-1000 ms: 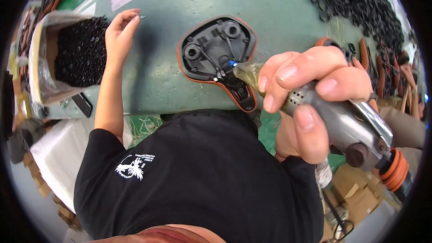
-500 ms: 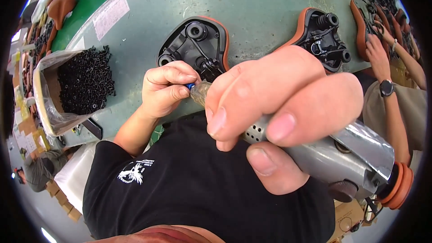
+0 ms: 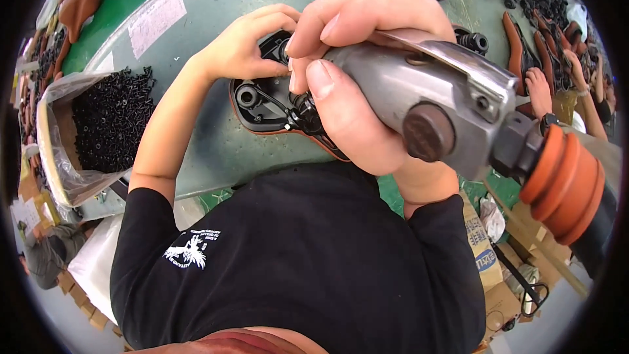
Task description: Fasten plastic components to bicycle seat bases using a pneumatic screwdriver on an assembly line.
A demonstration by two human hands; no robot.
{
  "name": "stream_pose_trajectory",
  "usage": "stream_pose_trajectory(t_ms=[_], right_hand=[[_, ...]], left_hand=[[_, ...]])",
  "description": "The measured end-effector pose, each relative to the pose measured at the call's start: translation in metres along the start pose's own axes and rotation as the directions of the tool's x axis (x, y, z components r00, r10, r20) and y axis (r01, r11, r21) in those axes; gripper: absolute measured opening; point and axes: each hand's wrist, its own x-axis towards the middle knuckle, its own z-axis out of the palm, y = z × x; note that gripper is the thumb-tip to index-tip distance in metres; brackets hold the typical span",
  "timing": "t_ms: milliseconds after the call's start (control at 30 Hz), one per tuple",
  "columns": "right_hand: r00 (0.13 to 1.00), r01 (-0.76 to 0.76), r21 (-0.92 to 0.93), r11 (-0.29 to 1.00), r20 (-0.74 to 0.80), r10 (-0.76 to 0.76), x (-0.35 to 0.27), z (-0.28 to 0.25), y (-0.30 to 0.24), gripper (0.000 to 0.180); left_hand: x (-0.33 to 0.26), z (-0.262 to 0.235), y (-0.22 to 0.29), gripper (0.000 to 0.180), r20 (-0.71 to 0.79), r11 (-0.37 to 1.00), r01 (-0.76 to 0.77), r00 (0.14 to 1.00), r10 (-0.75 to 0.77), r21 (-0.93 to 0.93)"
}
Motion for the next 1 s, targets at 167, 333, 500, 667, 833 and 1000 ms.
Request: stream_pose_trajectory(t_ms=[167, 333, 500, 667, 833, 1000], right_hand=[[0.996, -0.01, -0.075, 0.997, 0.088, 0.016, 0.009, 0.006, 0.01, 0.03], [0.99, 0.028, -0.072, 0.997, 0.139, -0.018, 0.018, 0.0, 0.007, 0.037], [0.992, -0.027, -0.096, 0.995, 0.119, 0.039, 0.012, 0.005, 0.025, 0.033], [0.99, -0.054, -0.109, 0.993, 0.121, 0.067, 0.01, 0.007, 0.049, 0.025], [0.993, -0.095, -0.086, 0.992, 0.065, 0.101, 0.009, 0.008, 0.061, 0.019], [0.997, 0.038, -0.2, 0.979, 0.075, -0.023, 0.008, 0.012, 0.074, 0.029]], left_hand=[[-0.006, 0.017, -0.018, 0.038, -0.081, 0.962, -0.057, 0.996, 0.036, -0.269], [-0.01, 0.022, -0.021, 0.038, -0.087, 0.948, -0.026, 0.996, -0.002, -0.317], [-0.012, 0.026, -0.024, 0.03, -0.151, 0.934, -0.048, 0.989, -0.006, -0.353], [-0.011, 0.027, -0.025, 0.033, -0.155, 0.939, -0.034, 0.988, -0.021, -0.341], [-0.008, 0.028, -0.022, 0.034, -0.131, 0.941, -0.006, 0.991, -0.041, -0.338], [-0.011, 0.039, -0.026, 0.033, -0.153, 0.944, 0.024, 0.985, -0.079, -0.33]])
